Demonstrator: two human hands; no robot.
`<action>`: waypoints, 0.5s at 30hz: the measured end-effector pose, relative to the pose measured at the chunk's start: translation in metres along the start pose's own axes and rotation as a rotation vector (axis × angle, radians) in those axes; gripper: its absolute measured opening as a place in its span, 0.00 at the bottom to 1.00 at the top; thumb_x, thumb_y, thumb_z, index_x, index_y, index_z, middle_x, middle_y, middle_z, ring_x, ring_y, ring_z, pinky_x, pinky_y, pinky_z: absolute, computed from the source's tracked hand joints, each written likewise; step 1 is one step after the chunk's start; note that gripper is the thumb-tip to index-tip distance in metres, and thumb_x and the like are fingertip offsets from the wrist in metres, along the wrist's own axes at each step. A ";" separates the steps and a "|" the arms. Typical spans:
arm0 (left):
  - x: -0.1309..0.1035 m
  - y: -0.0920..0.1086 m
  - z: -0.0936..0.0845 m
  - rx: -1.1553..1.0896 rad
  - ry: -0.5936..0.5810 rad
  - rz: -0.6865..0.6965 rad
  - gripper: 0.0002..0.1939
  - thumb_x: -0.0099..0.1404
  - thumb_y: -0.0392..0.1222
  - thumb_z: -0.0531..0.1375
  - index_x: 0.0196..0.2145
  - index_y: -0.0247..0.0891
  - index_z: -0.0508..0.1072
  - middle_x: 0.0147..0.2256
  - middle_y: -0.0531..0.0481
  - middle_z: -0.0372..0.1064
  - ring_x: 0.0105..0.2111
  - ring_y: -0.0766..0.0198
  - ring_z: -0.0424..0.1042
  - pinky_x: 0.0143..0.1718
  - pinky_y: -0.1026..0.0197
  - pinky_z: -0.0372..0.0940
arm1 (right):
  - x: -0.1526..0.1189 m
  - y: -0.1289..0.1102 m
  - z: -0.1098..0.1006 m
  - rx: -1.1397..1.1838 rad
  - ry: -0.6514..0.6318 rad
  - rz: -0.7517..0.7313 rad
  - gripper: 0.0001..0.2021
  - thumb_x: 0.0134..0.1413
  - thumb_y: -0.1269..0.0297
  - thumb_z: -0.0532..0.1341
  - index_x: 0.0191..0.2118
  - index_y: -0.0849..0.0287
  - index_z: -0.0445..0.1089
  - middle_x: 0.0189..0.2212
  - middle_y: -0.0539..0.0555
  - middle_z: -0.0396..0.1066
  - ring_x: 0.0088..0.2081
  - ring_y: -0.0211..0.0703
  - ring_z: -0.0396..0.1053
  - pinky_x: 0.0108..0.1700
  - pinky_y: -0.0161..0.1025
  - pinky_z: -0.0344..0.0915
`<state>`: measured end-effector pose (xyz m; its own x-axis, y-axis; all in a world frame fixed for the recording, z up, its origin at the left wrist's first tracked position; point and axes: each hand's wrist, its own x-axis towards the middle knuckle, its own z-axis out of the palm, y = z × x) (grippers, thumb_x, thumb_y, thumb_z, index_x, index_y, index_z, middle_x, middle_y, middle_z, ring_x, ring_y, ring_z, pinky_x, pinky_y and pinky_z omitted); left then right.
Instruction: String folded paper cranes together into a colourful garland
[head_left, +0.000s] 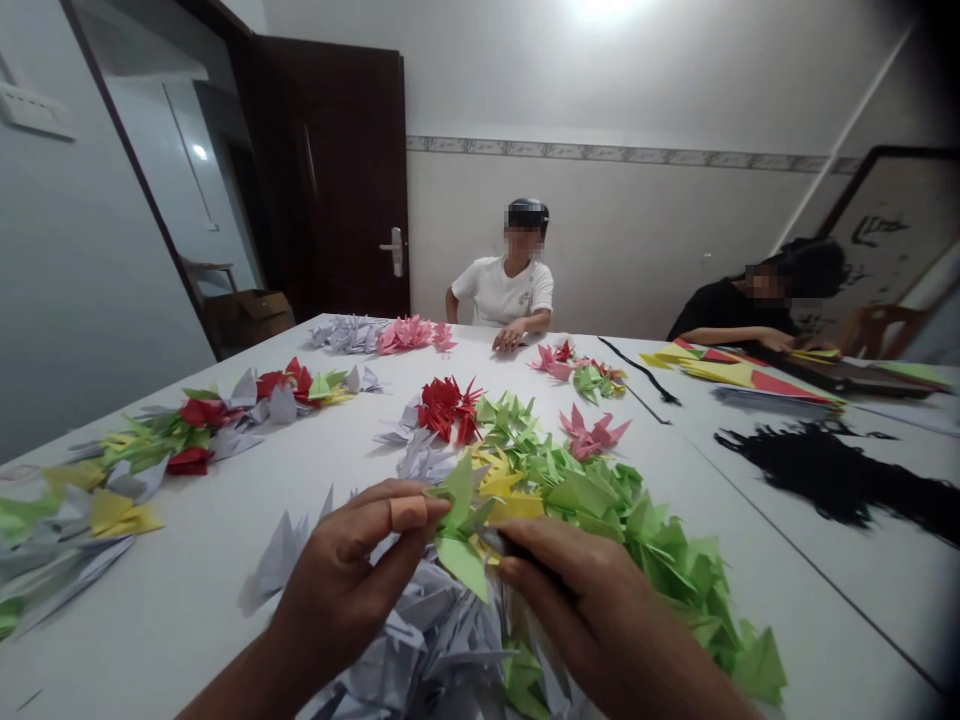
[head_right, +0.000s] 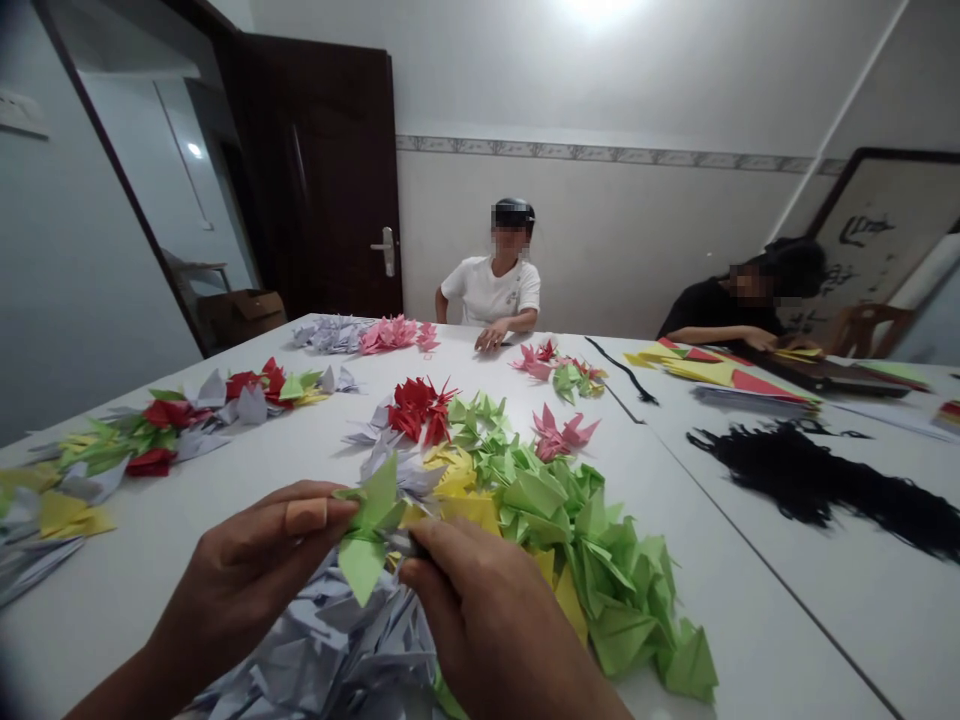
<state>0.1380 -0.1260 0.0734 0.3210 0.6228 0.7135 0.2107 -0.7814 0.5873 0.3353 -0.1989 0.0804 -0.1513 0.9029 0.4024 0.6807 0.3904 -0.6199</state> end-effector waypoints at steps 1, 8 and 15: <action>0.000 0.000 0.000 -0.016 0.004 -0.023 0.13 0.58 0.28 0.61 0.36 0.45 0.79 0.35 0.52 0.77 0.35 0.68 0.77 0.36 0.73 0.72 | -0.001 0.000 -0.001 0.021 0.051 0.004 0.09 0.59 0.63 0.57 0.43 0.55 0.71 0.38 0.53 0.75 0.38 0.45 0.73 0.38 0.41 0.68; -0.006 0.008 0.003 -0.086 -0.040 -0.048 0.12 0.58 0.30 0.61 0.36 0.46 0.78 0.35 0.52 0.76 0.34 0.66 0.77 0.34 0.71 0.72 | 0.001 -0.002 0.005 0.274 0.104 0.126 0.24 0.44 0.69 0.65 0.51 0.58 0.69 0.26 0.48 0.71 0.24 0.37 0.67 0.28 0.33 0.66; -0.009 0.014 0.001 -0.078 -0.147 -0.045 0.09 0.61 0.30 0.59 0.34 0.43 0.75 0.39 0.51 0.75 0.39 0.66 0.76 0.39 0.68 0.71 | 0.005 -0.006 0.003 0.185 0.181 0.040 0.08 0.52 0.65 0.61 0.24 0.59 0.66 0.18 0.46 0.62 0.21 0.34 0.57 0.23 0.30 0.57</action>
<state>0.1392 -0.1423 0.0750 0.4461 0.6401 0.6255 0.1577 -0.7442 0.6491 0.3277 -0.1961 0.0842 0.0153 0.8776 0.4792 0.5386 0.3966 -0.7434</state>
